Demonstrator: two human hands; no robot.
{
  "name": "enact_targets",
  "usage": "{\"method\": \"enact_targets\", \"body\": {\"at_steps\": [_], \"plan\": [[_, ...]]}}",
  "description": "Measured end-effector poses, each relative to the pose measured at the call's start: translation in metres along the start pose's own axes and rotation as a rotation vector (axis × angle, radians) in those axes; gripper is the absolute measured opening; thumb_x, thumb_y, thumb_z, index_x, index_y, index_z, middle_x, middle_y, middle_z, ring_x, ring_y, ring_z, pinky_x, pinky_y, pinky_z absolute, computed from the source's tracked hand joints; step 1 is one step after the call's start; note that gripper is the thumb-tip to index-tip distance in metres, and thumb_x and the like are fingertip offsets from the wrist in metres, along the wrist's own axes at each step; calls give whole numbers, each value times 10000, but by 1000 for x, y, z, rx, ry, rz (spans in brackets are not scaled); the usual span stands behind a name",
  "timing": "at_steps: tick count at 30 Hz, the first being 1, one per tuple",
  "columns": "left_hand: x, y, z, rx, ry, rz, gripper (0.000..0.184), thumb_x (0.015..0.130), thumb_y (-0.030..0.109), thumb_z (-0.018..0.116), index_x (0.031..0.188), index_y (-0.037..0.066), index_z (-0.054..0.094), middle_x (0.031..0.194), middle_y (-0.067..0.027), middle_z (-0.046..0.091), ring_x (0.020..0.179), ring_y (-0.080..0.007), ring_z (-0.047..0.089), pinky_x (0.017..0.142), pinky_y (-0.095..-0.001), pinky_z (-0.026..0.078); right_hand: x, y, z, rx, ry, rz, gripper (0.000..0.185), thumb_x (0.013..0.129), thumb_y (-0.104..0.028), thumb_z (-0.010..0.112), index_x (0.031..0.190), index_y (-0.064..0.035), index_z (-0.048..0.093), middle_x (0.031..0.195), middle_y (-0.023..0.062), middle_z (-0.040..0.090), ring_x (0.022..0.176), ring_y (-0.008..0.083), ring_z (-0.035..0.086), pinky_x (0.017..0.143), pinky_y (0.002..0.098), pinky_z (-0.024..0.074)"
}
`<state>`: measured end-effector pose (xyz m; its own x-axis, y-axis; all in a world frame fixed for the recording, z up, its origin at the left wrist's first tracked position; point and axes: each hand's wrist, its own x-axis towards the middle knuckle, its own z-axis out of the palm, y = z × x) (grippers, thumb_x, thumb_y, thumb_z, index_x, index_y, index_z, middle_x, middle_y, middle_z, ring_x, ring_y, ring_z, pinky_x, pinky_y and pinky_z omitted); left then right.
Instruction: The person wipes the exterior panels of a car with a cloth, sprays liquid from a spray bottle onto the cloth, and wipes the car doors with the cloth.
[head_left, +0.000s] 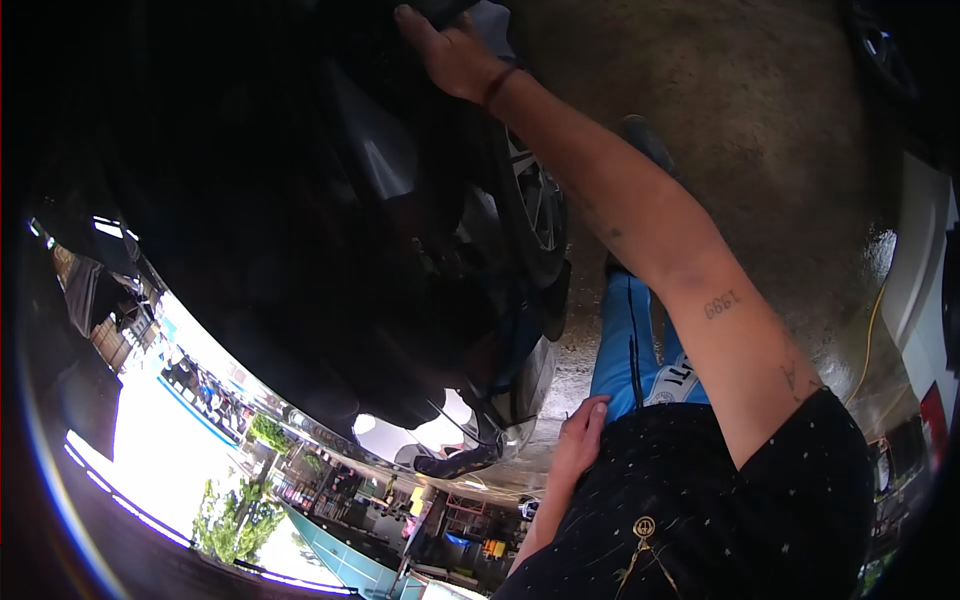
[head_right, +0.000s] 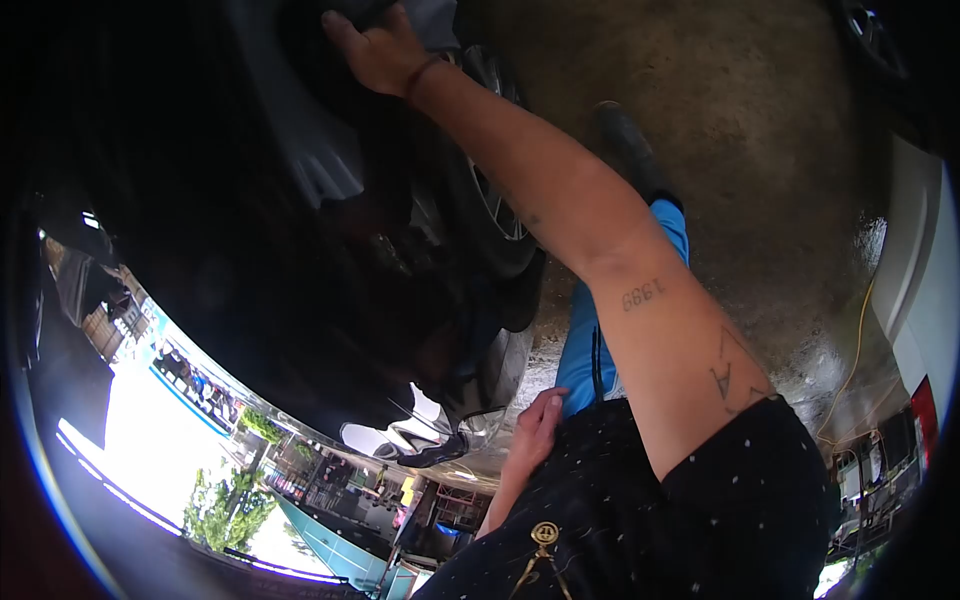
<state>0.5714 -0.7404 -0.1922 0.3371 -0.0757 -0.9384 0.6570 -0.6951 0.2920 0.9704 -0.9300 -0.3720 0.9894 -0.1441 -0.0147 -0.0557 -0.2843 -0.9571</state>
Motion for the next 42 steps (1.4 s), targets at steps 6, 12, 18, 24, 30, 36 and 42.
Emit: {"method": "enact_targets", "body": {"at_steps": [6, 12, 18, 24, 30, 36, 42], "plan": [[0, -24, -2, 155, -25, 131, 277, 1036, 238, 521, 1198, 45, 635, 924, -245, 687, 906, -427, 679, 792, -462, 515, -256, -115, 30, 27, -623, -83, 678, 930, -460, 516, 1532, -181, 380, 1625, 125, 280, 1513, 436, 171, 1206, 607, 139], [-9, 7, -25, -12, 31, -88, 303, 1050, 268, 502, 1210, 48, 634, 943, -224, 689, 900, -369, 696, 787, -415, 515, -139, -141, 24, 11, 36, -185, 648, 943, -374, 543, 1535, -173, 374, 1638, 154, 254, 1494, 439, 218, 1160, 636, 200], [-12, -5, -13, -44, -16, -46, 322, 1061, 290, 482, 1217, 58, 641, 965, -215, 691, 915, -322, 698, 821, -366, 512, 8, -123, -23, 237, -98, -210, 644, 979, -426, 510, 1523, -116, 357, 1590, 155, 335, 1500, 356, 236, 1198, 569, 175], [-2, -59, -7, 194, 248, 497, 329, 1062, 301, 478, 1212, 62, 647, 874, -186, 677, 789, -316, 665, 759, -367, 511, -282, -156, 72, -19, -350, -145, 743, 893, -382, 576, 1574, -212, 332, 1659, 254, 80, 1528, 483, 37, 1203, 616, 72], [-4, -15, -41, -46, 77, 44, 347, 1064, 334, 480, 1219, 76, 652, 844, -118, 643, 753, -191, 616, 745, -325, 504, 67, -152, -5, 134, 380, -373, 401, 993, -319, 503, 1278, -52, 593, 1297, 192, 626, 1250, 417, 510, 1137, 543, 268], [3, -19, -46, 15, 45, 71, 352, 1066, 334, 470, 1216, 71, 649, 887, -136, 660, 788, -230, 645, 771, -339, 513, -52, -171, 30, -201, 106, -373, 574, 902, -257, 605, 1453, -145, 487, 1538, 219, 385, 1445, 486, 288, 1198, 625, 192], [6, -4, -67, 13, 105, 141, 350, 1068, 336, 460, 1202, 79, 656, 780, -126, 640, 738, -257, 651, 723, -371, 510, -29, -224, 27, -227, 0, -334, 560, 957, -322, 552, 1469, -111, 471, 1612, 132, 293, 1503, 379, 232, 1207, 569, 227]]}}
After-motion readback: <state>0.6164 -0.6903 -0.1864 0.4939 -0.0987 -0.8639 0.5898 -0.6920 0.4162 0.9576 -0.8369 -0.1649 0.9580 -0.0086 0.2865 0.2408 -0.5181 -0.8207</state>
